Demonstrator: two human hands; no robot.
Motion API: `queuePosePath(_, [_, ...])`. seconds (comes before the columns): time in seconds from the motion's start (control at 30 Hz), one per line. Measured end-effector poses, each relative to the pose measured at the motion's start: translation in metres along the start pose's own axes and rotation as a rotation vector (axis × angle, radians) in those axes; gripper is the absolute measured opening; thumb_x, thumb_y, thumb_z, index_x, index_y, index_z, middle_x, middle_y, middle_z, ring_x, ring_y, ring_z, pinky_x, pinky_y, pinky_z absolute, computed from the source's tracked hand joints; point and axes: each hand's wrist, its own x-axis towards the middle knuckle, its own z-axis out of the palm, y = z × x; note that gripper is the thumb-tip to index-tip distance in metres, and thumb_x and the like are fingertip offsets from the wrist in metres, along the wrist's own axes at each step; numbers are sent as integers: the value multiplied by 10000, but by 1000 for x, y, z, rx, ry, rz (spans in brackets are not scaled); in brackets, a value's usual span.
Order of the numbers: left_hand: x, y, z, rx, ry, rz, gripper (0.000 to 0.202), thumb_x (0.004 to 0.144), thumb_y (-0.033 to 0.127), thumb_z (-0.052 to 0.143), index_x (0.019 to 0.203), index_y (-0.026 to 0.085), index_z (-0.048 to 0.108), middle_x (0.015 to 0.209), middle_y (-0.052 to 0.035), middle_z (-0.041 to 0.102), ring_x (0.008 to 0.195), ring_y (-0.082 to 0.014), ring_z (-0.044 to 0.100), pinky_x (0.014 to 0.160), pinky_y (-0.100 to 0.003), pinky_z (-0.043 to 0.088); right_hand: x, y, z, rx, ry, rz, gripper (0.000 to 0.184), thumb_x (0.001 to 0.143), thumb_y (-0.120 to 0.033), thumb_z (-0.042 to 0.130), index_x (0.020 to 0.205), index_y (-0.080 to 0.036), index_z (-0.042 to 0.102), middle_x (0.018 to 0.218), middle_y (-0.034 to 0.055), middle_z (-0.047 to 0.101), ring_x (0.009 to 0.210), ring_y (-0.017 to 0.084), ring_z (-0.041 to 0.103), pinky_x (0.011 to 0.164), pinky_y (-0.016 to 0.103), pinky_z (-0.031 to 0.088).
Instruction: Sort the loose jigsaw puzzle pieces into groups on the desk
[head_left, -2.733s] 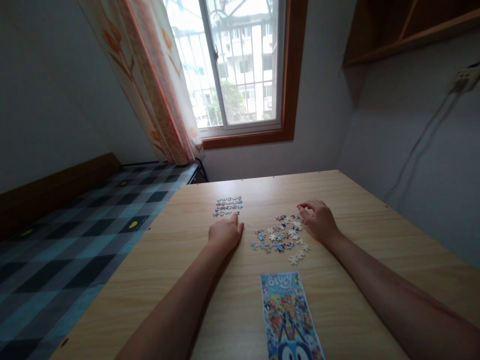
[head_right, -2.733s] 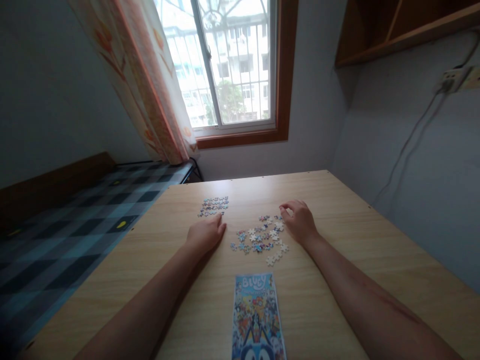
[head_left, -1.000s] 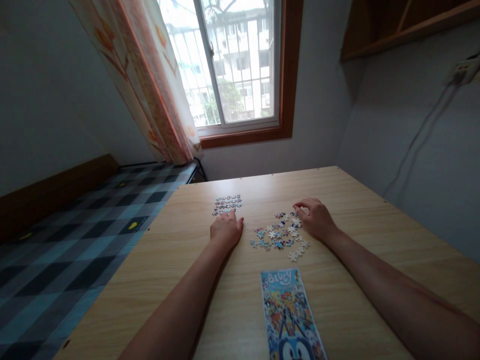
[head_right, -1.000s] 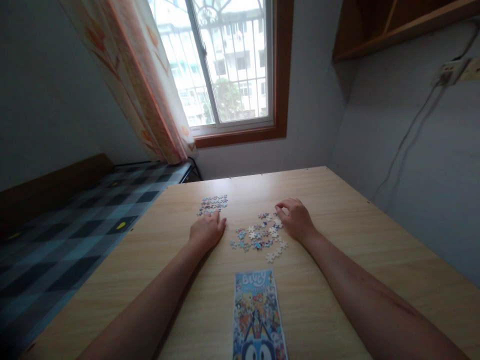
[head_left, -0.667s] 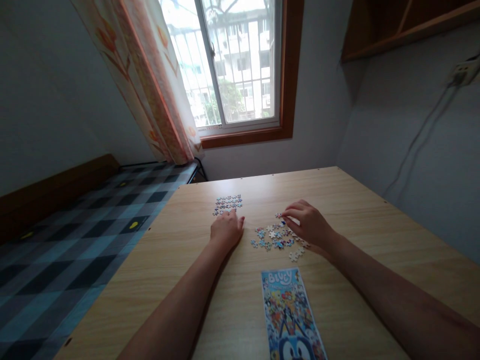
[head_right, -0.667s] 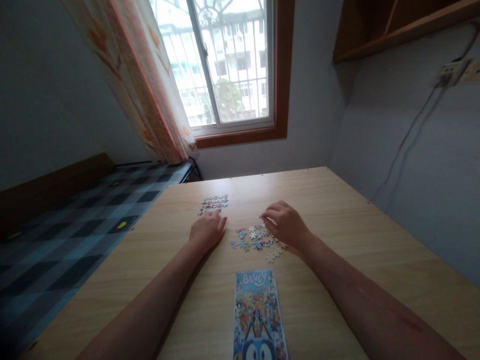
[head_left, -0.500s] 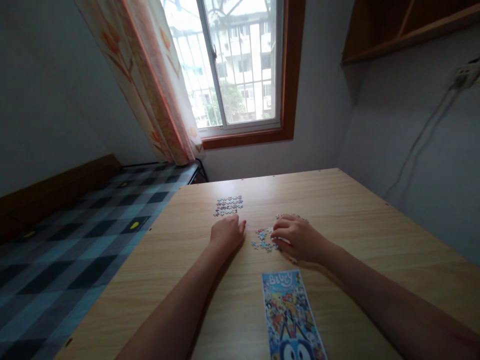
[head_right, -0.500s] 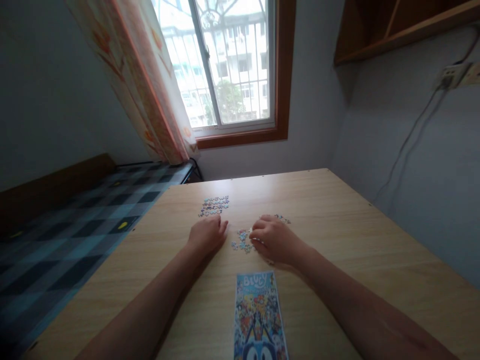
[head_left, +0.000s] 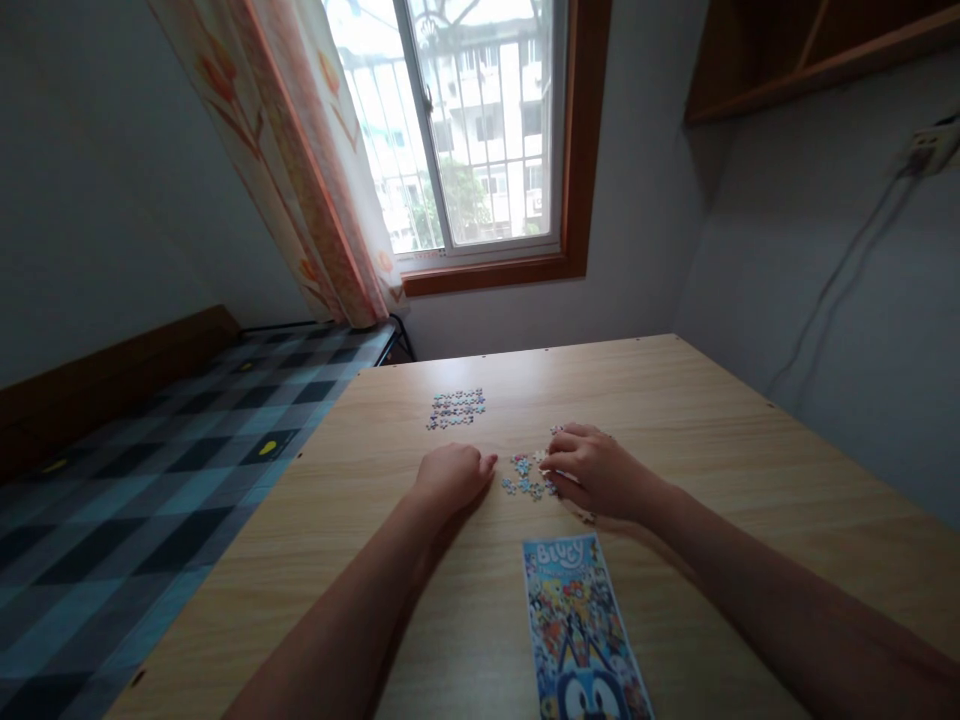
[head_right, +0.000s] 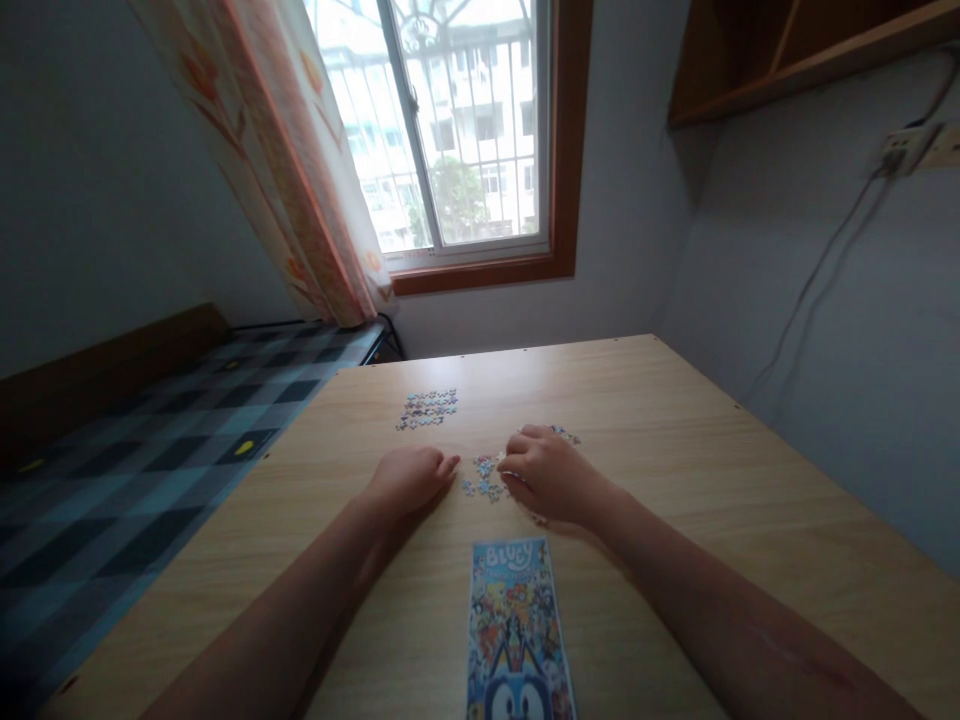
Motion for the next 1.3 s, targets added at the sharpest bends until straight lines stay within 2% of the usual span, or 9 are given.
queuePosePath(0.13, [-3, -3, -2, -8, -41, 164, 653, 934, 575, 255, 829, 161, 749, 880, -164, 729, 821, -276, 674, 715, -345, 477, -4, 19, -4, -40, 89, 80, 194, 918, -239, 539, 913, -195, 728, 875, 70, 657, 882, 169, 539, 857, 308, 396])
queuePosePath(0.23, [-5, -1, -2, -11, -59, 207, 638, 910, 600, 294, 809, 168, 754, 845, -161, 730, 773, -272, 667, 678, -341, 467, -7, 32, -2, -52, 113, 109, 176, 903, -220, 557, 915, -193, 730, 878, 67, 666, 883, 167, 545, 861, 306, 405])
queuePosePath(0.4, [-6, -1, 0, -20, -61, 211, 570, 889, 575, 358, 810, 172, 754, 831, -149, 732, 745, -253, 659, 666, -324, 456, -10, 40, 3, -60, 86, 104, 136, 857, -196, 609, 899, -206, 739, 868, 56, 674, 856, 162, 549, 834, 296, 416])
queuePosePath(0.6, [-2, -11, -2, -81, -93, 196, 661, 953, 531, 206, 870, 159, 747, 946, -161, 733, 871, -265, 672, 756, -333, 466, -12, 46, 3, -60, 82, 116, 147, 854, -190, 610, 904, -213, 747, 856, 58, 677, 867, 165, 558, 845, 299, 419])
queuePosePath(0.7, [-1, -15, -4, -86, -96, 175, 655, 959, 509, 199, 893, 144, 739, 973, -167, 728, 898, -265, 670, 778, -333, 467, -13, 48, 3, -57, 85, 138, 164, 860, -184, 598, 913, -216, 750, 853, 54, 679, 869, 165, 562, 860, 304, 419])
queuePosePath(1.13, [-1, -16, -1, -88, -79, 227, 593, 927, 545, 296, 794, 176, 740, 839, -135, 731, 751, -228, 654, 666, -300, 443, -14, 50, 4, -29, 79, 184, 235, 831, -113, 568, 921, -220, 758, 879, 51, 683, 881, 168, 555, 871, 310, 421])
queuePosePath(1.3, [-1, -15, -2, -70, -77, 226, 583, 928, 537, 303, 778, 174, 732, 834, -128, 731, 736, -230, 655, 632, -299, 427, -12, 46, 1, 12, 42, 140, 238, 815, -110, 585, 942, -224, 751, 884, 48, 680, 879, 163, 553, 858, 301, 423])
